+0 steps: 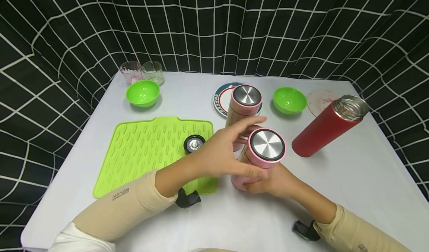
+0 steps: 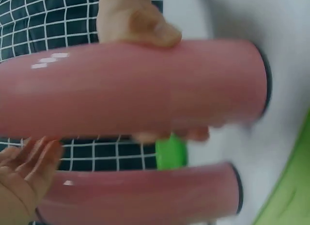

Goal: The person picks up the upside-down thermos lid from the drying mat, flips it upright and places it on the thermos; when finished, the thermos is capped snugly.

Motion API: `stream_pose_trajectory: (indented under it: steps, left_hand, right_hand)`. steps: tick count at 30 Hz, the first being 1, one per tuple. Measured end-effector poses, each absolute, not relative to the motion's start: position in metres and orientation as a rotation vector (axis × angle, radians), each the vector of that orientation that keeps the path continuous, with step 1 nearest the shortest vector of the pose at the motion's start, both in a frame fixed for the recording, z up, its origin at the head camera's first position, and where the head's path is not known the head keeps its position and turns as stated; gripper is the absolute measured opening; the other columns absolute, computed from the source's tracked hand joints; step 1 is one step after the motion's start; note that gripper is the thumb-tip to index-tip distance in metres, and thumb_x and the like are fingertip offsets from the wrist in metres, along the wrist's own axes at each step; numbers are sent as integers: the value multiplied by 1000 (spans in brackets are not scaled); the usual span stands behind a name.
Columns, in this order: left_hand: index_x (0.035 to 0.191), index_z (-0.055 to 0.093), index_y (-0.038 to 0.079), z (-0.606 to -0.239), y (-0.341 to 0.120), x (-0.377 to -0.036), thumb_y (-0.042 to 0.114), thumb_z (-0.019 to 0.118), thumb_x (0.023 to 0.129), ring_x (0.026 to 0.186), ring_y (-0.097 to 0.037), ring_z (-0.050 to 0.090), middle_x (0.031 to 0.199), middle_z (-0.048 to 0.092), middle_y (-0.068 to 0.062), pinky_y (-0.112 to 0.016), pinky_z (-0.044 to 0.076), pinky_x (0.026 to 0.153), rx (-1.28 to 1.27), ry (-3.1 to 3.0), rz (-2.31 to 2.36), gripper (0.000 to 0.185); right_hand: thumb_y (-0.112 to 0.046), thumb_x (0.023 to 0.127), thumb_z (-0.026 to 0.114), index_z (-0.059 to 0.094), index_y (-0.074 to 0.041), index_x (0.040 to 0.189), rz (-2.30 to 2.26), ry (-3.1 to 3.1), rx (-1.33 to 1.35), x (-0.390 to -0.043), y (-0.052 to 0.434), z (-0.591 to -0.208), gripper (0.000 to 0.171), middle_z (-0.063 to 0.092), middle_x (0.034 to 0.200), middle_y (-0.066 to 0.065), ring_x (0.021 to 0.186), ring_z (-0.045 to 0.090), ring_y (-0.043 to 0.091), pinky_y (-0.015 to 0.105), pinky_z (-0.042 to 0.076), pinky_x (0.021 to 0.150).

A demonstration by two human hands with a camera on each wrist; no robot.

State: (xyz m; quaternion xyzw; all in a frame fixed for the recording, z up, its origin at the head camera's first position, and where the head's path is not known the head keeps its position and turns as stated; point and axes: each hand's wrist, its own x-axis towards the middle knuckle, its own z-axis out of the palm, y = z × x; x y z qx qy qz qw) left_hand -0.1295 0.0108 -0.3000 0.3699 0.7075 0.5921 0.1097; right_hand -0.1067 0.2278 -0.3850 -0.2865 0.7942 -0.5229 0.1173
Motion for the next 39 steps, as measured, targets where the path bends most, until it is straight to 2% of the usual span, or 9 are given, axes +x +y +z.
stream_pose_trajectory:
  steps: [3,9,12,16,20,24,33,39]
  left_hand:
    - [150,31,23,-299,-7,-126,32,88,73,119,-6,51,135,50,7,-26,45,98,1072,2238,1598,97]
    - [143,46,21,-312,-57,-139,38,79,82,117,-11,54,137,50,6,-36,45,98,942,2491,1336,71]
    - [141,50,23,-323,-80,-153,44,79,80,122,-15,50,140,46,5,-43,43,101,826,2608,1130,71]
    - [142,49,20,-342,-98,-168,50,83,72,128,-23,43,141,42,-3,-47,40,103,724,2707,848,84]
    - [142,49,15,-358,-103,-175,56,87,62,119,-25,42,132,51,-6,-47,39,101,701,2782,633,97]
    - [136,56,13,-365,-101,-178,59,89,55,105,-22,42,119,60,-2,-43,36,94,746,2837,528,99]
    - [127,63,12,-365,-89,-181,56,90,57,102,-21,45,119,63,-2,-42,38,92,809,2831,468,88]
    - [121,66,11,-367,-87,-184,49,91,60,100,-22,49,109,63,0,-44,42,89,826,2802,473,76]
  right_hand:
    - [-3,66,87,63,-17,107,-1551,2317,-809,-105,236,-383,49,67,99,-2,86,63,18,30,52,77]
    - [-4,66,90,64,-8,116,-1560,2496,-549,-106,261,-376,56,68,108,2,96,64,18,23,49,84]
    - [-9,69,89,60,-2,116,-1492,2643,-345,-113,264,-375,56,67,105,7,92,62,20,24,51,79]
    - [-17,74,87,56,0,116,-1422,2768,-90,-127,261,-375,55,64,105,12,90,58,23,28,50,75]
    - [-19,76,83,54,-1,118,-1414,2806,22,-144,257,-376,54,63,108,13,93,57,24,34,47,79]
    - [-19,78,82,50,-1,124,-1476,2776,52,-158,255,-376,59,61,113,15,99,55,27,39,44,86]
    - [-15,79,81,46,0,130,-1569,2711,57,-164,260,-376,64,57,120,15,106,52,27,40,43,91]
    - [-29,78,84,35,-5,140,-1581,2651,77,-158,262,-375,83,50,130,13,119,47,28,46,41,100]
